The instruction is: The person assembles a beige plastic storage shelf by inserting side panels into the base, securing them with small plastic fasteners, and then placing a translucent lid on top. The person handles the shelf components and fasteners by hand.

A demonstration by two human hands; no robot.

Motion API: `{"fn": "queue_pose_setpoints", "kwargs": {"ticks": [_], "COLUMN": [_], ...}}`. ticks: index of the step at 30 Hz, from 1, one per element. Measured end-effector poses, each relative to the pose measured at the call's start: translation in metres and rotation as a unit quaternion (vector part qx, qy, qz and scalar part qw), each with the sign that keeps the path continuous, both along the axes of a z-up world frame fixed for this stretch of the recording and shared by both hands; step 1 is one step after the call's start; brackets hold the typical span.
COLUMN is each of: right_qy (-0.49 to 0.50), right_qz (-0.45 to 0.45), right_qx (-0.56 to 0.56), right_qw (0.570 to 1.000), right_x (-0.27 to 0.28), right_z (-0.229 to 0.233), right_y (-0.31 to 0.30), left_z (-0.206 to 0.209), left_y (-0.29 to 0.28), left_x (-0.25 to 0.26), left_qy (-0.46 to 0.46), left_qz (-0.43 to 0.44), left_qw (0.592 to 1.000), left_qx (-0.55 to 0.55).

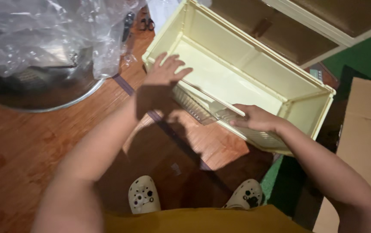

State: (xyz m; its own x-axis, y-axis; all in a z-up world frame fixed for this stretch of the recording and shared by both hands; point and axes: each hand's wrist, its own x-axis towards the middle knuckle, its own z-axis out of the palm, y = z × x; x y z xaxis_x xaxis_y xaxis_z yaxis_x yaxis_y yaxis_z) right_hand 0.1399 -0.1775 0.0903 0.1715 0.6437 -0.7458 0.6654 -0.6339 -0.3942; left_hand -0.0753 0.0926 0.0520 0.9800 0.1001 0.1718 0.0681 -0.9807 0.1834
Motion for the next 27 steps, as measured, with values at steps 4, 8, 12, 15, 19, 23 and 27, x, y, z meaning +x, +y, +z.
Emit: {"fn": "queue_pose_setpoints", "kwargs": {"ticks": [4, 8, 12, 15, 19, 23, 27], "right_qy": [-0.057, -0.08, -0.119, -0.145, -0.149, -0.154, -0.123], "right_qz": [0.033, 0.07, 0.08, 0.07, 0.055, 0.057, 0.034], "right_qx": [0.06, 0.165, 0.188, 0.237, 0.32, 0.333, 0.312], "right_qw": [0.996, 0.981, 0.972, 0.958, 0.934, 0.929, 0.941], "right_x": [-0.023, -0.041, -0.059, -0.077, -0.097, -0.101, -0.1], "right_z": [0.002, -0.01, -0.033, -0.048, -0.057, -0.059, -0.056], "right_y": [0.022, 0.062, 0.125, 0.165, 0.202, 0.215, 0.215], "left_z": [-0.004, -0.003, -0.008, -0.02, -0.032, -0.043, -0.051], "left_y": [0.046, 0.074, 0.078, 0.073, 0.083, 0.089, 0.093], "left_x": [-0.022, -0.047, -0.051, -0.048, -0.041, -0.037, -0.034], "left_qy": [-0.051, 0.044, -0.107, -0.074, 0.009, -0.01, 0.057], "left_qz": [0.095, 0.214, 0.108, 0.129, 0.137, 0.124, 0.133], "left_qw": [0.991, 0.934, 0.944, 0.945, 0.958, 0.968, 0.973], "left_qx": [0.084, -0.282, -0.293, -0.29, -0.251, -0.219, -0.18]}}
